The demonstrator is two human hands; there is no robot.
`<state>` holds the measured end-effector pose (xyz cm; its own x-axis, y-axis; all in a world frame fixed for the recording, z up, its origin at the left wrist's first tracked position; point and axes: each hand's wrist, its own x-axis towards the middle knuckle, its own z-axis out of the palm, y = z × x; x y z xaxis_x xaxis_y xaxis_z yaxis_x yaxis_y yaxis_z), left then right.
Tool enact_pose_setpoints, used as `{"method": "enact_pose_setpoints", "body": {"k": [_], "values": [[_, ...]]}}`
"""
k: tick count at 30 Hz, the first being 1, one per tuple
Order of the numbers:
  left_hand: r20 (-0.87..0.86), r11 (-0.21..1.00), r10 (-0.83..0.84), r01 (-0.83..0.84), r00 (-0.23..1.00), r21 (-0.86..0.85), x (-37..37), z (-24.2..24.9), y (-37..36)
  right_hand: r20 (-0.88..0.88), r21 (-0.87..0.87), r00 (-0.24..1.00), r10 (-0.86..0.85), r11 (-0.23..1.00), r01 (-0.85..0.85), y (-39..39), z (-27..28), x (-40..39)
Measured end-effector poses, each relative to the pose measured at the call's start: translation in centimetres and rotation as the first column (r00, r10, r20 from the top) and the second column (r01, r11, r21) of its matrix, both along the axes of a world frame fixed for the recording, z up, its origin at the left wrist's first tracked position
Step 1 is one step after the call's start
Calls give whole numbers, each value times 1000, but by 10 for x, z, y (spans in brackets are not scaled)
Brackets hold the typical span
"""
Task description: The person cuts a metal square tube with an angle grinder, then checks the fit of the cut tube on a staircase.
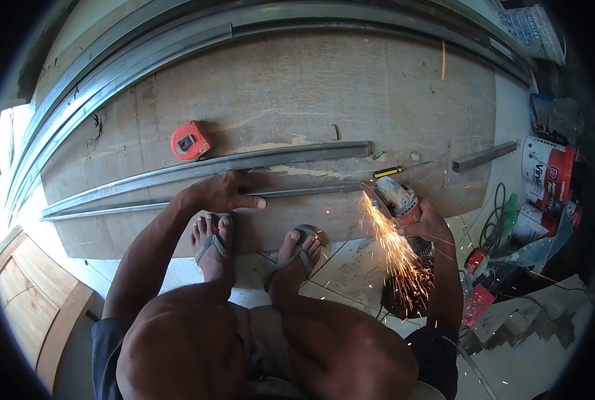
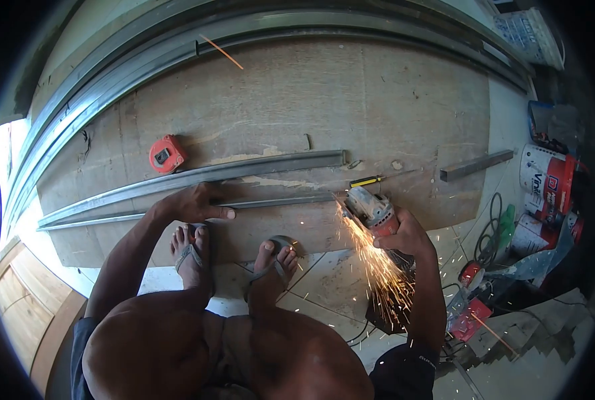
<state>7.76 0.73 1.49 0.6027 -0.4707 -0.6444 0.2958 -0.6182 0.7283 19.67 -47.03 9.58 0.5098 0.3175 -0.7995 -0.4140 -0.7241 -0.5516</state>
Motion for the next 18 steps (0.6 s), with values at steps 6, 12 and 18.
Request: {"method": "enact_pose_setpoints", "body": {"k": [6,12,18], "values": [[46,998,29,-27,999,-64,-5,-10,1,31,-140,997,70,988,-65,17,15,4],[30,995,57,-54,998,-85,-3,-4,0,-4,17,1000,24,1000,-24,-1,-4,0],[-8,998,23,-23,1000,-55,-2,-3,1,13,2,1000,19,1000,-19,2,-3,-1]]}}
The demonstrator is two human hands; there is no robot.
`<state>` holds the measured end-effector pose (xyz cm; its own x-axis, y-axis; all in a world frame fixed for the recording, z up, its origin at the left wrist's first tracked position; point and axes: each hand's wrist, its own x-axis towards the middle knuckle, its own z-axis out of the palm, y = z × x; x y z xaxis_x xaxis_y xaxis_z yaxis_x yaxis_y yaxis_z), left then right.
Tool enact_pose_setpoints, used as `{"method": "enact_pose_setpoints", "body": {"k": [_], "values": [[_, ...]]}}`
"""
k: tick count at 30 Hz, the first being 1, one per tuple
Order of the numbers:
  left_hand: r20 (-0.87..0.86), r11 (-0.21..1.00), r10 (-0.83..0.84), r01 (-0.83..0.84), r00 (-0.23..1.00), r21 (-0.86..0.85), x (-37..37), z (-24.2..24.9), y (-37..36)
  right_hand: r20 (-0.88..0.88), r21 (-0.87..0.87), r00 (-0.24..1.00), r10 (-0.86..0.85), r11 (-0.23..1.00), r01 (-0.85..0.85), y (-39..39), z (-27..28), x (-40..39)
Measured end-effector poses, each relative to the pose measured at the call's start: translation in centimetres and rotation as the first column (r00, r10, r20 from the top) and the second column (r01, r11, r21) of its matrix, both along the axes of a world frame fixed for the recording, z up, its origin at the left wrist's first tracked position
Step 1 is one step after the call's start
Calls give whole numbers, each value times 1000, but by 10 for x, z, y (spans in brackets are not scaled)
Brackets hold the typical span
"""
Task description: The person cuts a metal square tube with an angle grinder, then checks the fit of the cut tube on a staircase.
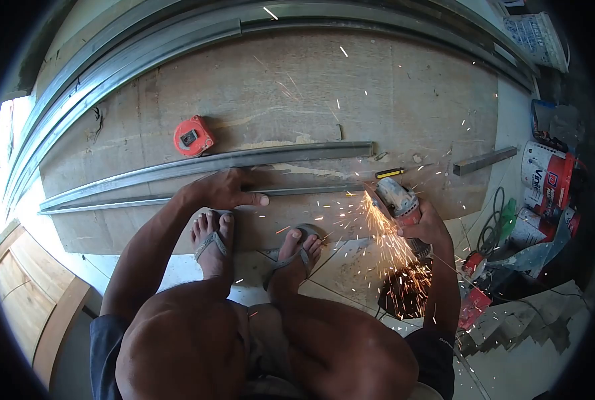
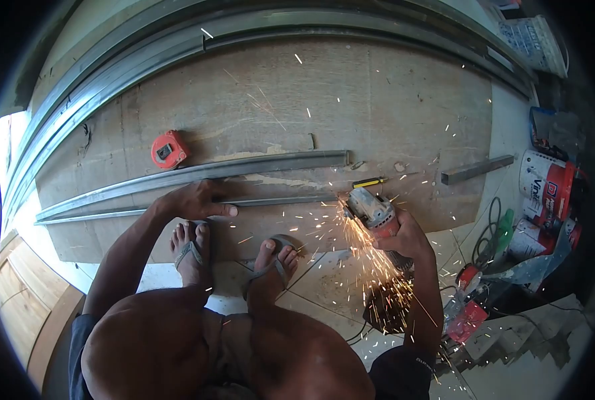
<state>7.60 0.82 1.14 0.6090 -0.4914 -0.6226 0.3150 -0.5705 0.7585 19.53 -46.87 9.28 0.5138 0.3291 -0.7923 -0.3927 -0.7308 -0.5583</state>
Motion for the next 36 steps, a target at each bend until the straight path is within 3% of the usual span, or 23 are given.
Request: {"method": "enact_pose_setpoints", "body": {"k": [4,6,10,12,13,16,19,22,29,36], "values": [[16,1000,8,-8,1000,-4,-3,-5,-1,-22,-187,996,84,979,-87,0,0,4],[34,998,36,-35,999,-54,-2,-4,-1,8,-17,1000,-19,1000,19,4,2,3],[-56,999,-4,2,998,-44,3,2,-1,-52,-80,999,14,997,-18,-9,-7,-1],[64,995,57,-52,996,-83,0,2,-2,-65,100,986,-151,983,157,-10,-5,-13],[65,995,55,-49,996,-90,1,2,-2,-174,108,963,-204,969,224,-10,-2,-16],[-14,998,6,-7,1000,-64,2,2,-1,-117,116,962,-245,959,258,-5,3,-24],[45,997,73,-71,996,-43,1,2,-2,-85,116,977,-197,972,206,-10,-5,-23],[-69,999,7,-10,998,-47,7,7,-1,-58,97,991,-124,987,130,-10,-6,-21],[-30,997,42,-44,999,-69,4,5,-1,-61,152,982,-180,970,188,-4,-8,-24],[32,997,40,-38,999,-62,1,0,-1,-69,89,977,-200,975,206,0,-7,-25]]}}
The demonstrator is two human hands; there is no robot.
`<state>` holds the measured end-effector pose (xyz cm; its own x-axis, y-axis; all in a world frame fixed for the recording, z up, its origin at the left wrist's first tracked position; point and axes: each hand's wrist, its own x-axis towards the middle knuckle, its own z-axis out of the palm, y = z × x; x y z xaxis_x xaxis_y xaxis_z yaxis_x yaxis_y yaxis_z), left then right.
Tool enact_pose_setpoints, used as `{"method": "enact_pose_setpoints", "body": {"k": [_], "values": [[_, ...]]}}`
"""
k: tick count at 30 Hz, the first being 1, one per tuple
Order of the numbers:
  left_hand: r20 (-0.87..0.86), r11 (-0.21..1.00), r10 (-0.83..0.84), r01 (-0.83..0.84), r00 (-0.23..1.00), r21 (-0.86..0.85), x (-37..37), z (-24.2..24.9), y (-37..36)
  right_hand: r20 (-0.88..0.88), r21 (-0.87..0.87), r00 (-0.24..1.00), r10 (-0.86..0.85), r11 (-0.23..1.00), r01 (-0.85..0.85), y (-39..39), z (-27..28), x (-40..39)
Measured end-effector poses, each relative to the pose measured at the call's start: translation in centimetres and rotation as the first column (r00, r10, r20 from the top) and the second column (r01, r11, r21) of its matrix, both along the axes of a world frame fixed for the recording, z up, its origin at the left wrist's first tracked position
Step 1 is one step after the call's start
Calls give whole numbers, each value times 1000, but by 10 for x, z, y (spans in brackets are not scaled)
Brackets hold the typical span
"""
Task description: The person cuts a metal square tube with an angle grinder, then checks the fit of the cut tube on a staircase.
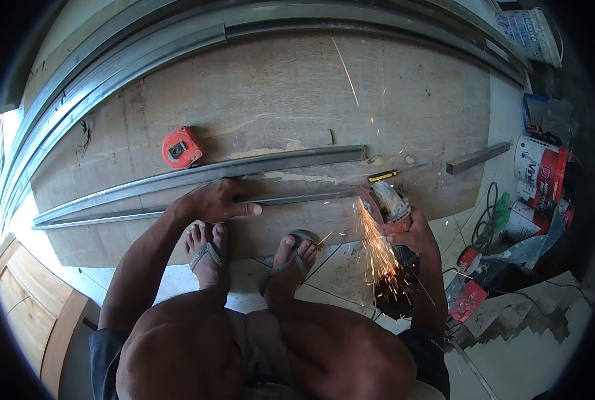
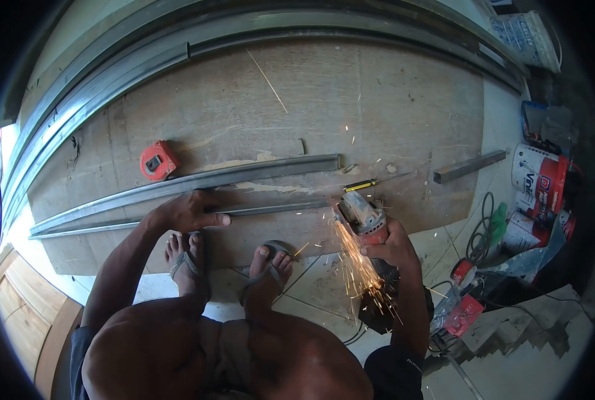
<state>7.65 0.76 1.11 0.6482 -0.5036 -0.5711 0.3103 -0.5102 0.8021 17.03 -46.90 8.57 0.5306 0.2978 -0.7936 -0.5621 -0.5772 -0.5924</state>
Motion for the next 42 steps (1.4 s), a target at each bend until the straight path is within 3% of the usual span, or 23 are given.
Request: {"method": "enact_pose_setpoints", "body": {"k": [4,6,10,13,16,20,22,24,25,28,30,31,37,42], "values": [[-90,997,-55,60,994,51,2,1,0,33,-13,999,5,1000,-4,-1,1,1],[24,999,29,-29,999,-29,-3,-3,-1,29,-28,999,32,999,-31,-2,1,2],[-32,1000,-19,19,999,-21,0,0,1,66,-31,998,23,999,-21,6,3,0],[59,997,20,-16,998,-72,-4,-9,1,90,-4,996,-22,1000,23,8,2,-1],[-44,1000,-28,29,999,5,-2,-9,1,69,3,997,24,1000,-24,11,5,2],[0,993,38,-37,999,-112,-7,-13,-2,28,-13,999,21,1000,-20,-2,-5,0],[30,990,55,-50,998,-134,-6,-6,-4,91,-18,994,66,998,-64,2,-1,2],[49,999,40,-41,998,26,-8,7,-7,63,-3,998,15,1000,-15,9,10,-4],[52,999,32,-33,998,17,-11,9,-10,31,10,999,-32,999,31,12,15,-8],[217,993,62,-83,974,87,-20,11,-26,0,36,988,-154,987,154,8,24,-27],[309,937,-38,-74,950,341,-29,4,-43,3,40,973,-230,972,230,8,29,-39],[474,920,-94,-105,876,377,-34,-7,-50,-16,59,966,-256,965,257,1,25,-44],[446,906,-115,-90,888,414,-31,-16,-64,53,6,948,-312,950,313,-10,17,-62],[439,896,-144,-72,887,439,-28,-16,-65,-3,0,935,-354,935,354,-16,5,-71]]}}
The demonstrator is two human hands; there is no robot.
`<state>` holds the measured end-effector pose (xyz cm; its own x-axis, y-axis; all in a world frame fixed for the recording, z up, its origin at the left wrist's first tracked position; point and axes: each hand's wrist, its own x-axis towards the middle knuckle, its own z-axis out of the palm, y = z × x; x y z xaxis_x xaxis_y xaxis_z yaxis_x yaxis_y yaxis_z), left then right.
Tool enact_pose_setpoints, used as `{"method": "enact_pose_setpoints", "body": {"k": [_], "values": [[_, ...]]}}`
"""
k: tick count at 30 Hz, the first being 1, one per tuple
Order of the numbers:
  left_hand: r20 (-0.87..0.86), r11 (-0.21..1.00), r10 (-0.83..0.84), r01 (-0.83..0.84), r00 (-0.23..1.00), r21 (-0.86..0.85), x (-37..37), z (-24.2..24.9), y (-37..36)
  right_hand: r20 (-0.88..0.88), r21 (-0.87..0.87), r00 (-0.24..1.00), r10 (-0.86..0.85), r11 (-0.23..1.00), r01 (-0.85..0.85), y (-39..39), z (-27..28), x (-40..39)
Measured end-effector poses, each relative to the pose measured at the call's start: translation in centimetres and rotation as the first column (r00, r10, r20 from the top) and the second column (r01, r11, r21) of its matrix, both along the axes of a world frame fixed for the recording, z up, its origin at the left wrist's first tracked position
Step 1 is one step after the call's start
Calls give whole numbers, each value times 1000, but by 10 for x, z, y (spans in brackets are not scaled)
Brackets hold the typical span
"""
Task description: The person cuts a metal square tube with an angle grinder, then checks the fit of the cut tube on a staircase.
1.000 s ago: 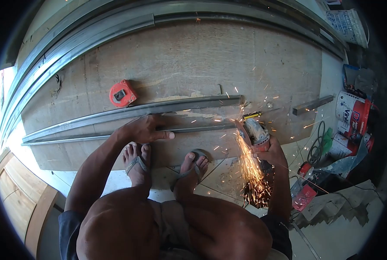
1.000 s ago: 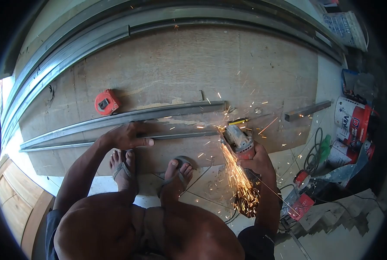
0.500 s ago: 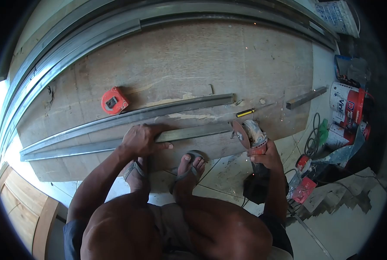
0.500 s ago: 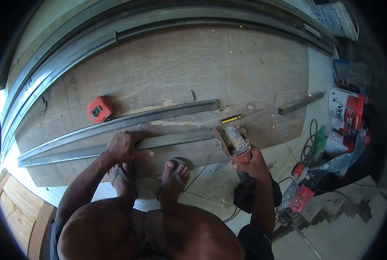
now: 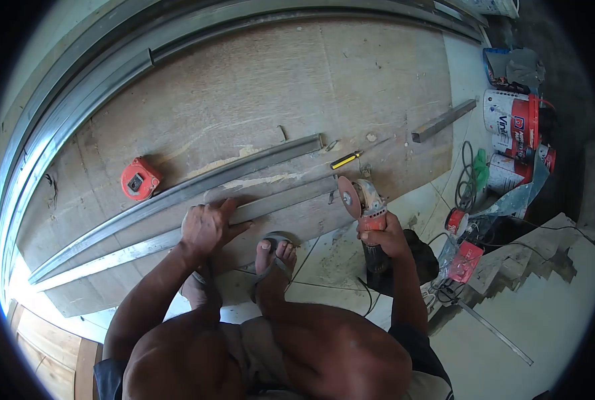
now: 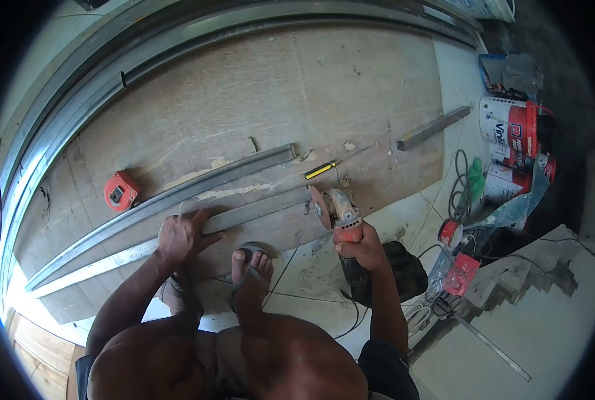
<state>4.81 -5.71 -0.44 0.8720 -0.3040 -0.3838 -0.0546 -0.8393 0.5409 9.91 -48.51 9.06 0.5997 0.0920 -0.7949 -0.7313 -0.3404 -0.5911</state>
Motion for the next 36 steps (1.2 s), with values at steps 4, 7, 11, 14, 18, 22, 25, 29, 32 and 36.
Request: {"method": "enact_pose_setpoints", "body": {"k": [4,7,11,14,18,22,25,29,32,36], "values": [[56,999,2,1,998,-48,0,0,1,-4,-39,1000,3,999,-3,3,-1,-1],[56,999,-14,17,998,-51,-1,-5,2,1,-32,1000,17,999,-17,6,0,3],[31,999,-9,10,999,-30,-2,-5,2,19,-38,1000,14,999,-13,9,1,6],[22,1000,-6,6,1000,-27,-3,-4,2,13,-19,1000,-17,1000,17,12,-2,5],[84,999,-2,5,996,-40,-5,-6,1,9,-34,1000,-15,999,15,12,-3,6],[110,999,2,3,994,-47,-5,-6,1,53,-44,999,0,999,3,15,-3,7],[28,999,-18,19,999,-46,-1,0,1,50,-77,999,8,997,-4,20,0,8],[27,999,-18,19,999,-44,-1,1,1,65,-78,998,15,997,-10,13,-5,7],[79,998,24,-19,997,-60,-6,-5,1,68,-56,998,-2,998,6,24,0,9],[61,1000,0,2,998,-28,-4,-1,1,92,-91,995,29,996,-21,12,-9,7]]}}
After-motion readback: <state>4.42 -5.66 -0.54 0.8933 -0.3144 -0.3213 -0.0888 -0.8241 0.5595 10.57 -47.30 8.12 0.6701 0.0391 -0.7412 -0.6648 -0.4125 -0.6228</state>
